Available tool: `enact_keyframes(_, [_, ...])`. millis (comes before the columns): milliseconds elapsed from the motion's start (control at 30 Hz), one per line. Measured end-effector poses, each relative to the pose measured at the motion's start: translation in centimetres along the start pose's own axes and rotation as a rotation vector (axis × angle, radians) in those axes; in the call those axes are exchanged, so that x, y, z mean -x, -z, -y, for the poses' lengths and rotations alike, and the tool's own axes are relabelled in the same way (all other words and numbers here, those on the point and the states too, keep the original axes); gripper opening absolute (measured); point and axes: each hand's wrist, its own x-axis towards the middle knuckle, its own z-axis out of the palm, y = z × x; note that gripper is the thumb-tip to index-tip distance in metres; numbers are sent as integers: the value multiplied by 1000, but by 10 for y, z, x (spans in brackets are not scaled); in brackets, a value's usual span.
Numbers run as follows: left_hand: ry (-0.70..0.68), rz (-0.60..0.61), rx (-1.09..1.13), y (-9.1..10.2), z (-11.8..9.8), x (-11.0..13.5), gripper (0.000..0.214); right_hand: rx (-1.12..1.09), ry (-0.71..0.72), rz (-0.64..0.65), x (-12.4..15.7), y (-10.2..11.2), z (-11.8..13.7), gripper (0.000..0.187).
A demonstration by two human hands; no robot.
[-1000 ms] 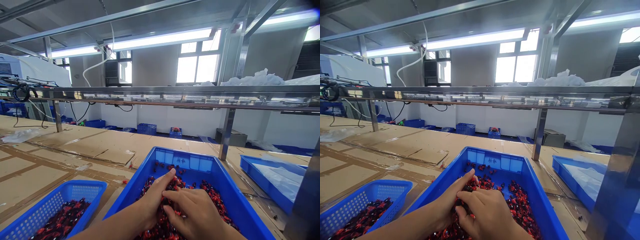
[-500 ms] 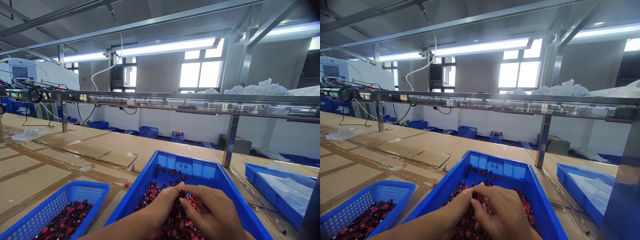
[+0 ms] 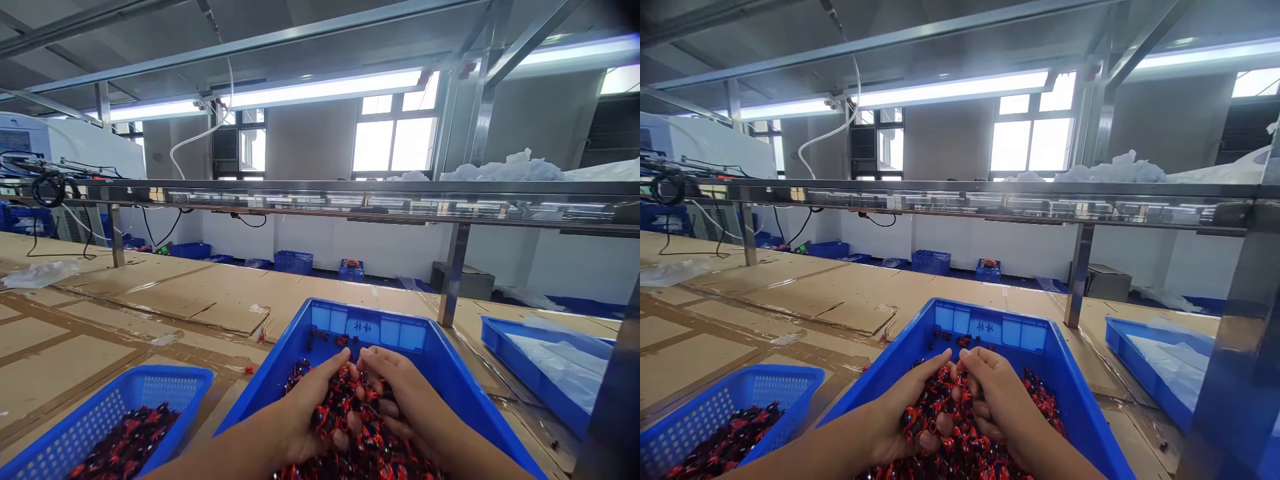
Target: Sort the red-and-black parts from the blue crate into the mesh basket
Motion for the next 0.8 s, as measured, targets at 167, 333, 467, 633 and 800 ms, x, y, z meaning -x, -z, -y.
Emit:
enact_keyframes(167, [-63,21,48,-1,-3,0,39,56,180,115,2,-3,2,33])
enact_keyframes(333, [-70,217,152,-1,-9,4,36,342,372,122,12,-2,14,18])
enact_keyframes(467, [-73,283,241,0,-11,8,28,725,604,50,20,-1,19,31])
enact_keyframes(633, [-57,300,270,1,-12,11,24,879,877,40,21,1,17,34])
enact_keyframes(800, [-133,260,186,1,-15,11,27,900,955,-47,19,2,16,24])
